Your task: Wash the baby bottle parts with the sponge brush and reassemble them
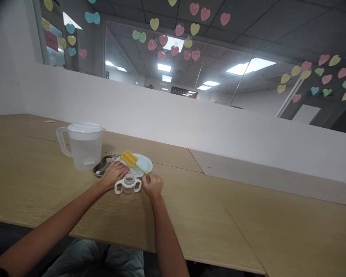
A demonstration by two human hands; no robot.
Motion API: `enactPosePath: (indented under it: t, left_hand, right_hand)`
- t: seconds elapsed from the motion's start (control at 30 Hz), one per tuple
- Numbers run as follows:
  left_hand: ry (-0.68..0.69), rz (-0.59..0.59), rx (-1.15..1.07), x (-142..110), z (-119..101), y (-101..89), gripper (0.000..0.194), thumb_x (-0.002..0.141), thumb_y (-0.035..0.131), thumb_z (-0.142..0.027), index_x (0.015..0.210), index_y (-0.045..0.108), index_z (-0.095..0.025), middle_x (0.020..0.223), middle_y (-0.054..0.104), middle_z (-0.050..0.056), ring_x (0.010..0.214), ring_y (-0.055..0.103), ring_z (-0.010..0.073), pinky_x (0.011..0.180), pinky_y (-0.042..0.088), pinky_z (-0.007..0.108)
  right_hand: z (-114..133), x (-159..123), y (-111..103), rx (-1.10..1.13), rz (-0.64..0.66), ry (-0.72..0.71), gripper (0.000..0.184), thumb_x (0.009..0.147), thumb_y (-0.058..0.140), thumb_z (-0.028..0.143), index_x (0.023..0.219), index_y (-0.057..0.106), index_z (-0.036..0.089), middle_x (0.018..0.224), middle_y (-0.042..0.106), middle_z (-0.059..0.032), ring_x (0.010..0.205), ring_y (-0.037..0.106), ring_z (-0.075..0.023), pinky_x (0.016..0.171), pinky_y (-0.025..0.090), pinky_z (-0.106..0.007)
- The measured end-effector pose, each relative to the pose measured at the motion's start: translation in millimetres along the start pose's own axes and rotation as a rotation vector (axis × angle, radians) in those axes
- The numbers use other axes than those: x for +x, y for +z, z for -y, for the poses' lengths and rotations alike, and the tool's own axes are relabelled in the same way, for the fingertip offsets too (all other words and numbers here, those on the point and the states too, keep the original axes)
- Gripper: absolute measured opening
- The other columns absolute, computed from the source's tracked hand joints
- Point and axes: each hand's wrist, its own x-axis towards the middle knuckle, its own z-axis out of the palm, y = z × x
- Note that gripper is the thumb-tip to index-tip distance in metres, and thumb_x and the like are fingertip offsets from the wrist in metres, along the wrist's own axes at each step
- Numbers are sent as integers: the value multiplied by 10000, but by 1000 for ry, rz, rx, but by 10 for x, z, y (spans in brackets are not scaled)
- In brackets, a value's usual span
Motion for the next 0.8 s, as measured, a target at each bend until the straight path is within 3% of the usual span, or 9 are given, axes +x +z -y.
enactPosePath:
  t: [0.23,0.63,0.8]
  left_hand:
    - [75,128,-34,53,-13,71,342,928,351,-268,818,673,-236,832,690,55,845,599,202,963,337,413]
    - [12,113,18,9,-53,52,263,890,439,-301,853,687,-222,810,674,84,850,555,241,835,379,389]
    - [-12,167,64,22,-66,33,273,892,433,-294,839,685,-206,822,674,81,865,543,238,823,367,383]
  right_hand:
    - [-6,-7,17,10,-3,11,347,850,436,292,545,548,170,441,477,18,420,390,-83,485,219,-217]
    - [13,3,3,18,-23,8,339,844,440,286,544,541,168,425,459,24,410,378,-79,479,216,-214]
    - [12,0,-2,21,-11,10,353,847,433,291,531,528,167,433,468,21,410,376,-77,481,210,-218]
